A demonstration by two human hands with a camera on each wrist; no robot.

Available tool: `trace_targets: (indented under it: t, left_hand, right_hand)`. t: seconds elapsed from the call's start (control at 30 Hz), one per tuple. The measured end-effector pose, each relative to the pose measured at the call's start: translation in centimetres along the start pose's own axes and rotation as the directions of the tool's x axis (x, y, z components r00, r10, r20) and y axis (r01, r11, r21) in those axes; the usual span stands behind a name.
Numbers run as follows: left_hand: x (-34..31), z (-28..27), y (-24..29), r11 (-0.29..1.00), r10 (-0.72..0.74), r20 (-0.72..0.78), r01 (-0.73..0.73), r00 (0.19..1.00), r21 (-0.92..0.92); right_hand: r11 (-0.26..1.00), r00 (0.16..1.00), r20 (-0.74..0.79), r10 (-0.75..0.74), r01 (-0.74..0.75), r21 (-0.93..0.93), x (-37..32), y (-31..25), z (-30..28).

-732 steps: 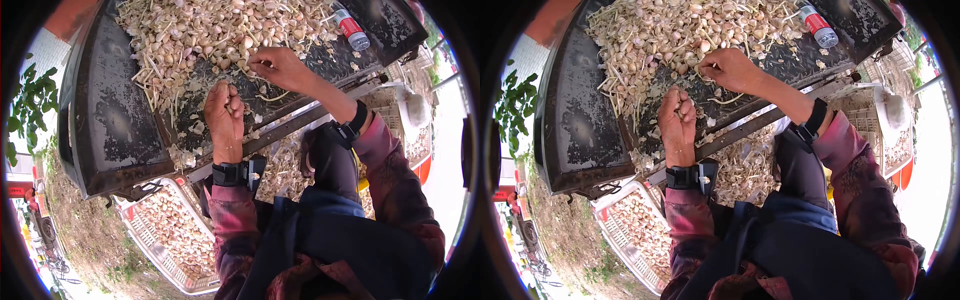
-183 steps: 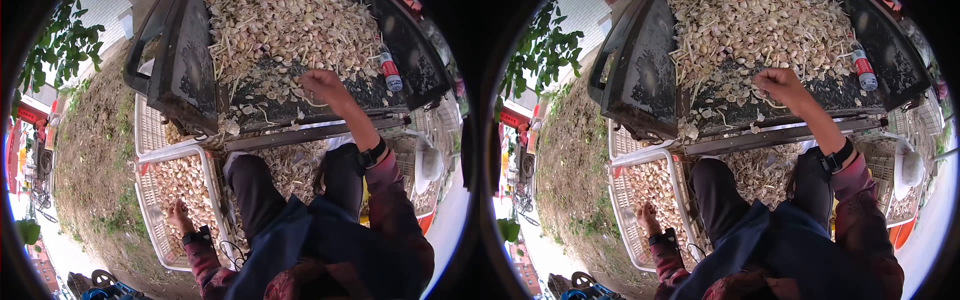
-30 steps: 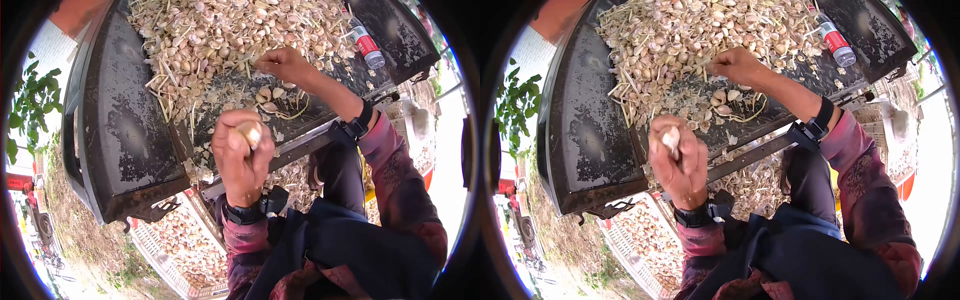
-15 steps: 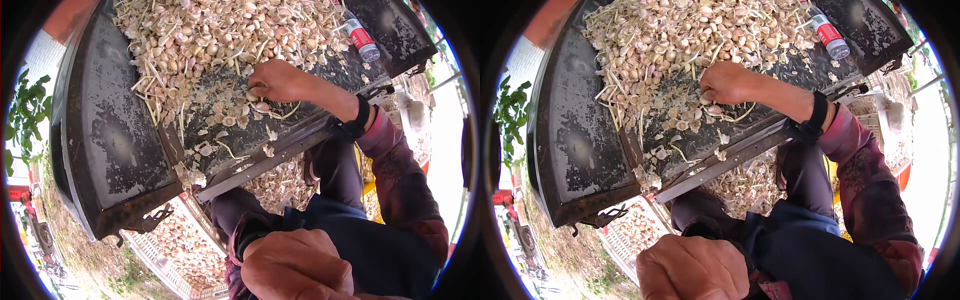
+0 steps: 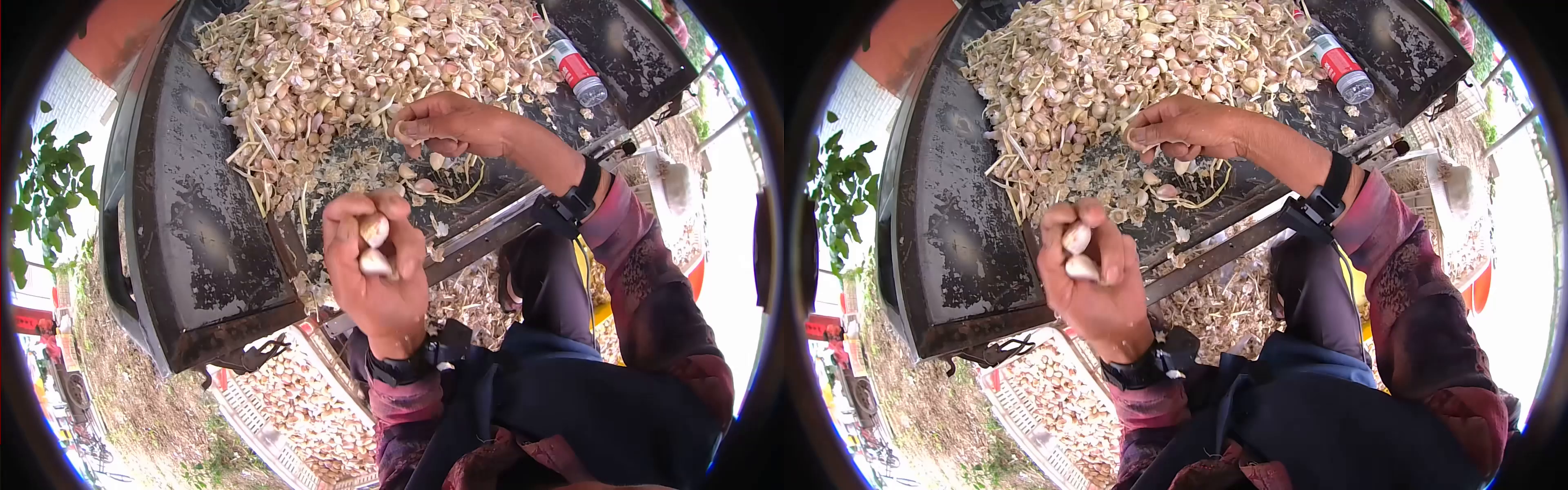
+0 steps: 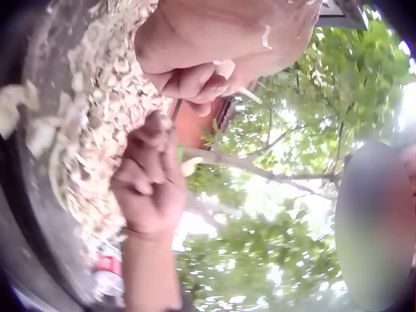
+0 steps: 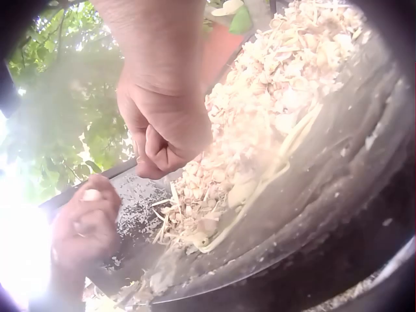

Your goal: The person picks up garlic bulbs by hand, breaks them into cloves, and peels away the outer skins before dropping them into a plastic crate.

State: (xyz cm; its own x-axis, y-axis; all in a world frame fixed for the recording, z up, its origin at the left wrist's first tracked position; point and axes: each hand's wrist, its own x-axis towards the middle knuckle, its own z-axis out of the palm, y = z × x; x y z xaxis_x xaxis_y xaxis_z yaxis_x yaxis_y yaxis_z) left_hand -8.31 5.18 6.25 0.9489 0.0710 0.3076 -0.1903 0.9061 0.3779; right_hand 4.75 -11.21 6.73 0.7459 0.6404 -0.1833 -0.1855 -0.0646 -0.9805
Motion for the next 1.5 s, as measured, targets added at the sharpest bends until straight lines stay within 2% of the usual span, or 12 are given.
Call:
trace_targets:
  t: [0.07,0.2,0.43,0.5,0.83,0.93,1.03,1.1,1.17,1.23,1.33,1.5]
  left_hand:
    - [1.3,-2.9,-1.8,0.934,0.013,-0.142,0.038,0.990,0.354]
    - [1.4,-4.4,-3.6,0.722,-0.035,-0.217,0.174,0.976,0.669]
    - [1.2,-5.0,-3.8,0.779,-0.236,-0.113,0.257,0.965,0.572]
    - [1.3,-5.6,-3.8,0.733,-0.248,-0.116,0.264,0.962,0.626]
    - [1.2,-6.2,-4.7,0.898,-0.248,-0.333,0.345,0.910,0.273]
    - [2.0,-6.5,-4.6,0.929,-0.224,-0.409,0.321,0.885,0.186]
    - [2.5,-6.0,-3.9,0.966,-0.167,-0.518,0.244,0.839,0.083]
    - [2.3,-7.2,-3.0,0.970,-0.238,-0.296,0.244,0.925,-0.015]
    - [2.4,-8.2,-3.0,0.962,-0.252,-0.162,0.228,0.954,-0.152]
    - [2.7,-7.7,-2.7,0.965,-0.256,-0.260,0.233,0.931,-0.116]
    - [2.9,-6.7,-2.6,0.971,-0.237,-0.405,0.203,0.883,-0.124]
    - [3.0,-6.0,-2.5,0.970,-0.242,-0.471,0.213,0.848,-0.116]
  right_hand:
    - [0.998,0.998,0.033,0.049,-0.051,0.038,-0.7,-0.1,0.3]
    - [0.991,0.987,0.110,0.113,-0.120,0.059,-1.9,0.0,1.5]
    - [0.986,0.994,0.108,0.031,-0.013,-0.168,-3.8,0.5,2.9]
    - [0.911,0.998,0.030,-0.054,0.062,-0.408,-4.0,0.5,3.4]
    - [0.860,0.945,-0.065,-0.322,0.262,-0.439,-3.2,2.8,4.5]
    - [0.787,0.929,0.029,-0.369,0.329,-0.523,-3.4,2.9,6.2]
    - [0.839,0.961,0.156,-0.228,0.276,-0.470,-3.4,2.7,6.2]
    - [0.819,0.980,0.187,-0.060,0.156,-0.553,-2.4,2.1,4.4]
    - [0.652,0.980,-0.015,-0.200,0.122,-0.749,-0.5,1.9,2.0]
    - [0.338,0.871,-0.030,-0.491,0.159,-0.928,1.9,1.7,-0.3]
    - [0.116,0.838,-0.065,-0.542,-0.002,-0.993,4.2,1.9,-1.4]
    - [0.116,0.912,-0.182,-0.367,-0.149,-0.982,5.6,1.7,-1.5]
